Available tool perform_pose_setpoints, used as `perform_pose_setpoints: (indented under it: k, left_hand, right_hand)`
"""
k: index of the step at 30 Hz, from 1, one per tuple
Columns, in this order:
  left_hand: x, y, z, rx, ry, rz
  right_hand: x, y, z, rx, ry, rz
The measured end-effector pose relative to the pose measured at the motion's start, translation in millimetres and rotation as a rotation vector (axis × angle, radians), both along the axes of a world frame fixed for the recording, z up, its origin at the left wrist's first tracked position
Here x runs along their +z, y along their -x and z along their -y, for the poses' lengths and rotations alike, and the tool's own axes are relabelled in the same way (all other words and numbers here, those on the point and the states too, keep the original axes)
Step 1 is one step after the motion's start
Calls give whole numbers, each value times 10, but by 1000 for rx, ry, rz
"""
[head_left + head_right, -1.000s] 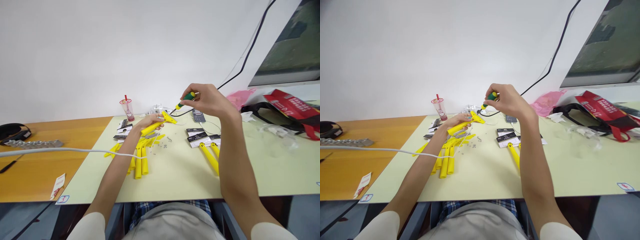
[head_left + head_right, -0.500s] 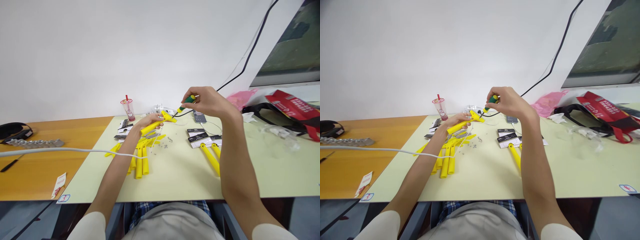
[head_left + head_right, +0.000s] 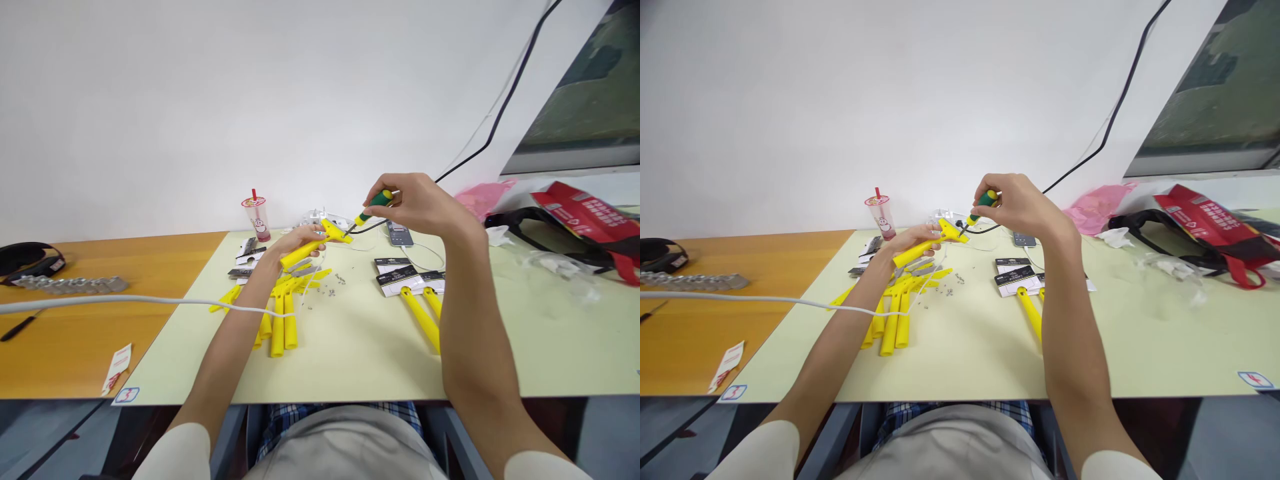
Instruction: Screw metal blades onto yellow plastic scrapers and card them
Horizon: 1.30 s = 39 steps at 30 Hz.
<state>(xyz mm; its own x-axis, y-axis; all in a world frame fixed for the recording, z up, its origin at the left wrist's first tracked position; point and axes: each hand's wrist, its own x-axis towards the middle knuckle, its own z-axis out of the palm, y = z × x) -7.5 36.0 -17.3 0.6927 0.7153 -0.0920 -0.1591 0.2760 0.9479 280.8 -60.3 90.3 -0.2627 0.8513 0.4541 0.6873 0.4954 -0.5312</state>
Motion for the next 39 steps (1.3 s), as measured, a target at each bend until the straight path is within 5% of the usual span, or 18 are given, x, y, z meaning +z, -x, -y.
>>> perform_pose_setpoints:
  k: [39]
  left_hand:
    - [-13,28,18,-1,-20,-26]
  right_hand:
    - [6,-1,19,9,12,-23]
